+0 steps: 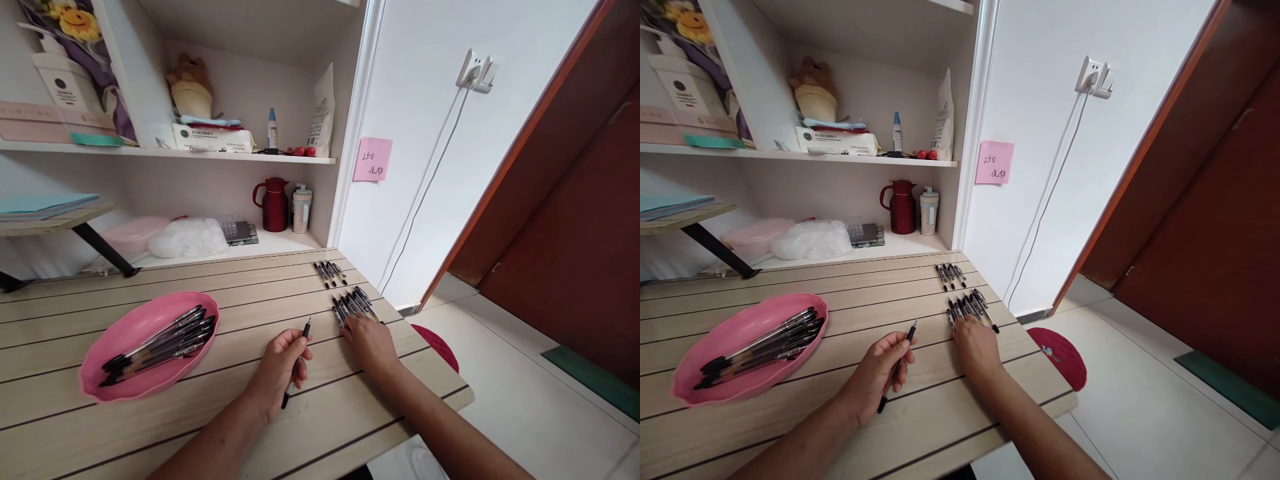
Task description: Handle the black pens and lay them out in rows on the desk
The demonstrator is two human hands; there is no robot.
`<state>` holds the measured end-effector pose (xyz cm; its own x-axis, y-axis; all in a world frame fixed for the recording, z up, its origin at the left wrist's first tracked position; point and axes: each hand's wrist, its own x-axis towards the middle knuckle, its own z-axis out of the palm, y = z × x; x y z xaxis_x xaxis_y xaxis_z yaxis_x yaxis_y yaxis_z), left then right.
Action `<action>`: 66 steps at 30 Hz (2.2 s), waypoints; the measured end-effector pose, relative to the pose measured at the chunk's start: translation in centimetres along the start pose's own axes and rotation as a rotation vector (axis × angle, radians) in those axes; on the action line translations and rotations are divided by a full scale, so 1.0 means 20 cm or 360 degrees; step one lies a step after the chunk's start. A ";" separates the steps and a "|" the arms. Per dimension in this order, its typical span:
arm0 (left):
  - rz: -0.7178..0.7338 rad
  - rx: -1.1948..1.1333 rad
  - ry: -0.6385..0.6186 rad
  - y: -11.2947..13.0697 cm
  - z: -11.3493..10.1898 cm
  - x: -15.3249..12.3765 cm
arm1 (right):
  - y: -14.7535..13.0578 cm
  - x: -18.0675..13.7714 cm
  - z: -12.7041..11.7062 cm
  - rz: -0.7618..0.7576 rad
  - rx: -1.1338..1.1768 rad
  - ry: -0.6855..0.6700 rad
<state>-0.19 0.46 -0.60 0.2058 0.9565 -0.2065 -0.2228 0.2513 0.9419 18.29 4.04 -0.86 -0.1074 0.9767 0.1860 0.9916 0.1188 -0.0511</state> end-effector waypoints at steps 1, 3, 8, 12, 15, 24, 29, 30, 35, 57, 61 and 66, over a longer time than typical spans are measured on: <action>0.0007 -0.0006 0.0024 0.00 0.00 0.00 | 0.00 0.00 0.00 -0.0003 -0.0004 0.0015; 0.0026 -0.0029 0.0070 0.00 0.00 -0.01 | 0.00 -0.01 0.00 0.0000 0.0012 0.0051; 0.0045 -0.0120 0.0115 0.01 0.00 -0.01 | 0.08 -0.09 -0.05 0.0170 0.0134 0.0184; 0.0045 0.0005 0.0157 0.02 0.01 0.00 | 0.19 -0.19 -0.05 0.0382 0.0243 0.0157; 0.0000 0.0185 0.0213 0.03 0.03 0.03 | 0.23 -0.22 -0.04 0.0417 0.0339 0.0090; -0.0064 0.0706 0.0345 0.06 0.17 0.33 | 0.14 -0.24 -0.03 0.0281 0.0436 0.0078; -0.0085 0.1003 0.0412 0.06 0.24 0.50 | 0.14 -0.30 -0.01 0.0306 0.0474 0.0086; -0.0093 0.1061 0.0423 0.06 0.25 0.52 | 0.14 -0.30 -0.01 0.0303 0.0476 0.0093; -0.0135 0.1295 0.0452 0.07 0.26 0.59 | 0.14 -0.30 0.00 0.0299 0.0434 0.0119; -0.0154 0.1568 0.0429 0.08 0.30 0.61 | 0.14 -0.30 0.00 0.0277 0.0447 0.0161; -0.0164 0.1515 0.0421 0.07 0.31 0.59 | 0.14 -0.30 0.01 0.0281 0.0433 0.0142; -0.0169 0.1488 0.0415 0.06 0.32 0.59 | 0.14 -0.30 0.01 0.0281 0.0430 0.0141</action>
<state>7.99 11.12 -0.14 -0.0613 0.9667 -0.2485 0.6538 0.2270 0.7218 21.70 -1.53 -2.27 0.0828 0.9685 0.2348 0.9381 0.0037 -0.3464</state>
